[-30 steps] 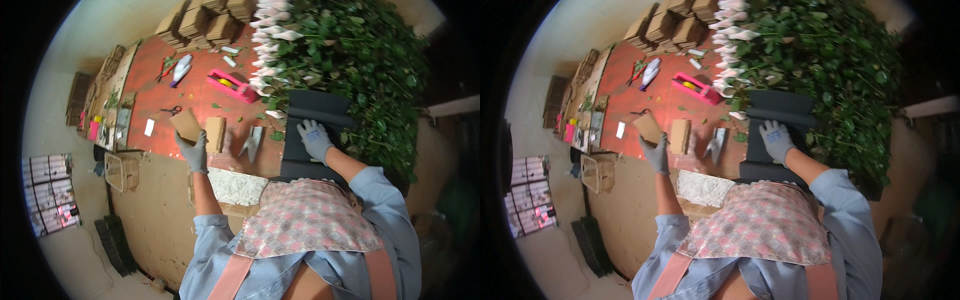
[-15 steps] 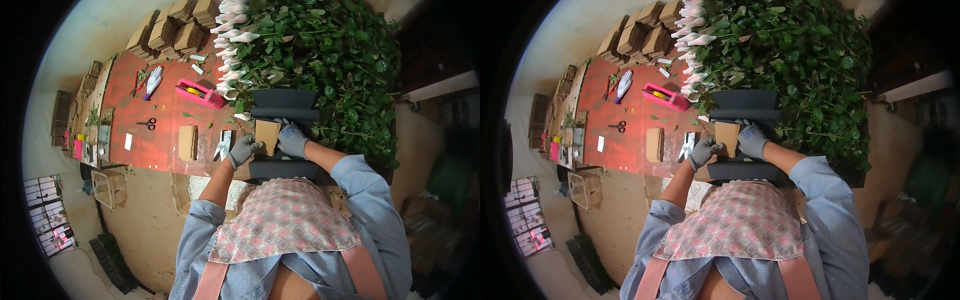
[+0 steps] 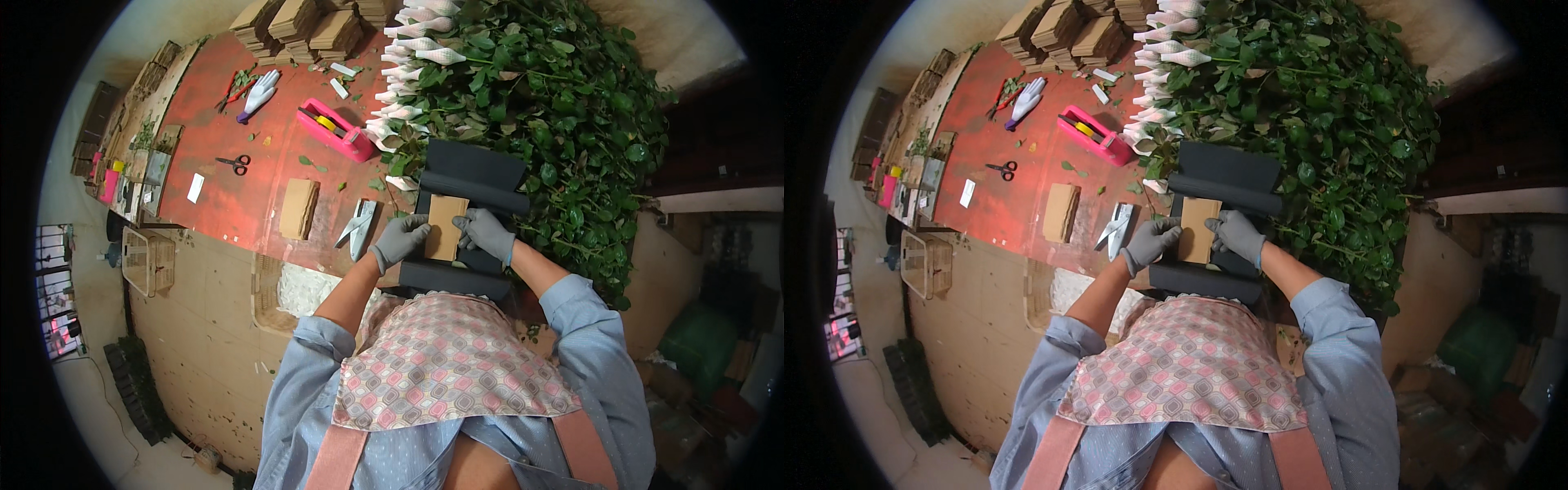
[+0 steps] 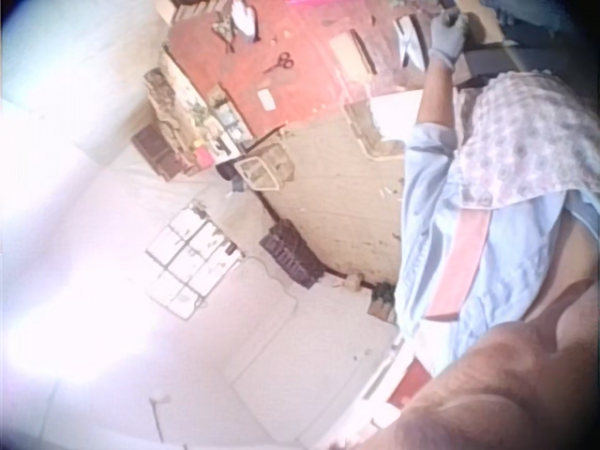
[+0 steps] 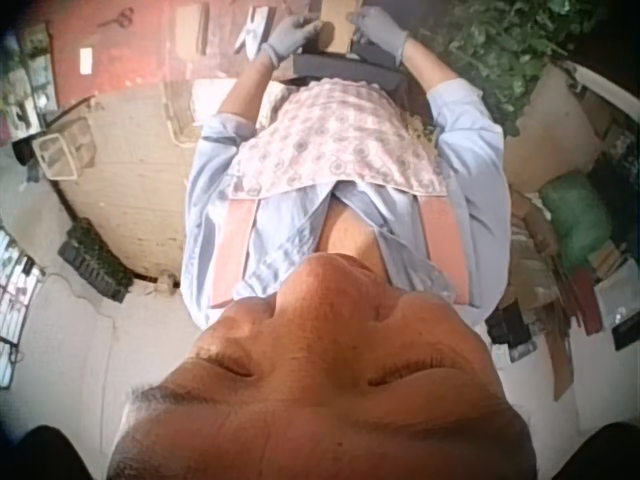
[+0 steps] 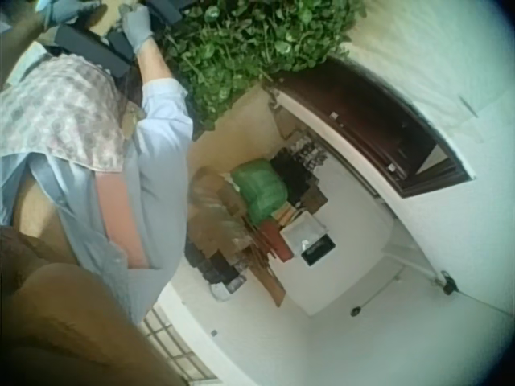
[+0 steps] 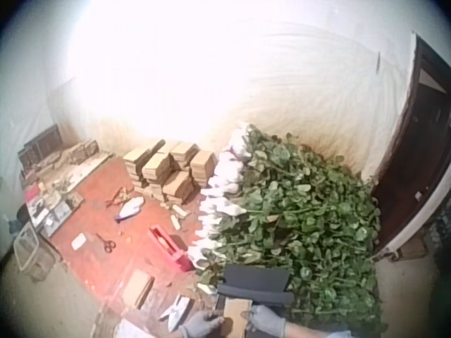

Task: The person, wearing gloves, gathers several flowers from a pile, places them into a black frame-like tool to align the stems, and then secures the bunch by wrapping a dark material around the stems.

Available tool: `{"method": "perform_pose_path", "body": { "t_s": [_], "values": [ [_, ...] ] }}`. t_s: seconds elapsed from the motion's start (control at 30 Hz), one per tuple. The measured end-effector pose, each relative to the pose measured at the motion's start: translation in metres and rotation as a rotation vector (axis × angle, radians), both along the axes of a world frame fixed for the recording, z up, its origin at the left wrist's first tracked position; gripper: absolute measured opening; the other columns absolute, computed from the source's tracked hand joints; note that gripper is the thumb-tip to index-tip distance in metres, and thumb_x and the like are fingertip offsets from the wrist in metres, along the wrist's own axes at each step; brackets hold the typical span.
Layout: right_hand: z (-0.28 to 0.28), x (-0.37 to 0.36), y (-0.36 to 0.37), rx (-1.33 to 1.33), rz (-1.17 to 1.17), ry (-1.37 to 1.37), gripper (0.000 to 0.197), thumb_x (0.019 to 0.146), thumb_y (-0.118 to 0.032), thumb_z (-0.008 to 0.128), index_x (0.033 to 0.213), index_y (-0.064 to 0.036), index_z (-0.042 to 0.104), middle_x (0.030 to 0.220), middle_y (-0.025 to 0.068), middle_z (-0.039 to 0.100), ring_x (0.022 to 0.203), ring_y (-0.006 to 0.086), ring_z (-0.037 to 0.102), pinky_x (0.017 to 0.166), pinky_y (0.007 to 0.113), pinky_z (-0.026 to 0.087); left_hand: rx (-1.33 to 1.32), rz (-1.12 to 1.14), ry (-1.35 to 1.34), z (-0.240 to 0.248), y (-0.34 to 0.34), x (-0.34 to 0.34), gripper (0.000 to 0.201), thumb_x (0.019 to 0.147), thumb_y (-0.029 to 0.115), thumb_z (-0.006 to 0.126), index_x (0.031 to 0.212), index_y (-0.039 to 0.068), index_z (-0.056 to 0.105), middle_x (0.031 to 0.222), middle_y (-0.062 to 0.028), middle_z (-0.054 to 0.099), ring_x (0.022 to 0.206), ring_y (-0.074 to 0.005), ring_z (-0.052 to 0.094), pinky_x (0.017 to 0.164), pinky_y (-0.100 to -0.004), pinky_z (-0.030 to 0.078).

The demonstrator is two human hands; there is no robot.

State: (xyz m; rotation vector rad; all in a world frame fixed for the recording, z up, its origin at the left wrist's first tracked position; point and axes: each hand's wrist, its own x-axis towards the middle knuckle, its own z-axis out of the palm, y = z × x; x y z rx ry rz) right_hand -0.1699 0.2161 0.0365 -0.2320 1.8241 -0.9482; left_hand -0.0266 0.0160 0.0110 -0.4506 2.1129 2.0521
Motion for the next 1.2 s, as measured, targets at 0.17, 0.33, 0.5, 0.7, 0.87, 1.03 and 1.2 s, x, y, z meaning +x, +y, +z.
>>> {"method": "perform_pose_path", "body": {
  "t_s": [0.17,0.33,0.5,0.7,0.87,1.03,1.2],
  "values": [
    [0.0,0.003,-0.008,0.074,-0.008,0.03,0.037,0.104,-0.032,0.059,0.104,0.005,0.062,0.075,0.0076,0.066,0.058,0.0157,0.067,0.051,0.029,0.054,0.053,0.082,-0.009,0.002,0.0,0.006,0.038,0.1,0.025,0.063,0.125,-0.004,0.064,0.101,-0.0027,0.069,0.09,-0.0118,0.062,0.084,-0.0284,0.051],
    [-0.012,0.0,-0.007,0.131,0.127,0.249,0.043,0.1,-0.031,0.06,0.082,0.0076,0.067,0.063,0.0147,0.067,0.053,0.0229,0.068,0.053,0.036,0.056,-0.378,-0.301,0.0,0.067,-0.008,-0.002,0.044,0.097,0.032,0.066,0.126,-0.001,0.064,0.108,-0.0167,0.071,0.098,-0.0267,0.069,0.088,-0.0366,0.054],
    [0.005,-0.003,-0.026,0.261,0.161,0.239,0.046,0.097,-0.033,0.058,0.086,0.0094,0.072,0.076,0.0208,0.073,0.061,0.0294,0.071,0.064,0.041,0.058,-0.659,-0.863,-0.058,0.124,0.01,-0.005,0.064,0.09,0.051,0.065,0.131,0.002,0.062,0.126,-0.0242,0.064,0.115,-0.0394,0.063,0.098,-0.0441,0.05],
    [-0.002,-0.001,-0.028,0.301,0.351,0.499,0.045,0.097,-0.034,0.055,0.084,0.0048,0.073,0.075,0.0218,0.072,0.067,0.0342,0.071,0.07,0.047,0.056,-0.749,-1.031,-0.174,0.114,0.024,-0.024,0.067,0.089,0.051,0.063,0.132,0.001,0.059,0.132,-0.0252,0.06,0.119,-0.0413,0.06,0.102,-0.0452,0.047],
    [0.0,-0.003,-0.027,0.235,0.445,0.601,0.044,0.098,-0.031,0.054,0.081,0.0056,0.072,0.075,0.02,0.072,0.061,0.0293,0.071,0.063,0.044,0.057,-0.813,-1.096,-0.3,0.104,0.031,-0.034,0.061,0.088,0.045,0.064,0.131,0.003,0.059,0.128,-0.0251,0.062,0.118,-0.0415,0.061,0.1,-0.0454,0.049],
    [0.0,-0.005,-0.029,0.204,0.111,0.081,0.043,0.099,-0.027,0.056,0.082,0.0097,0.07,0.072,0.017,0.072,0.056,0.0257,0.07,0.053,0.039,0.057,-0.857,-1.016,-0.366,0.114,0.035,-0.029,0.058,0.086,0.041,0.064,0.131,0.004,0.061,0.125,-0.0219,0.066,0.117,-0.0392,0.063,0.099,-0.0451,0.049],
    [-0.007,0.006,-0.017,0.171,0.082,0.227,0.044,0.095,-0.026,0.055,0.077,0.0107,0.069,0.068,0.0209,0.07,0.053,0.0282,0.07,0.061,0.041,0.059,-0.886,-0.9,-0.275,0.107,0.034,-0.016,0.052,0.085,0.037,0.064,0.126,0.005,0.063,0.126,-0.0205,0.065,0.116,-0.0378,0.063,0.098,-0.0442,0.05]
  ]
}}
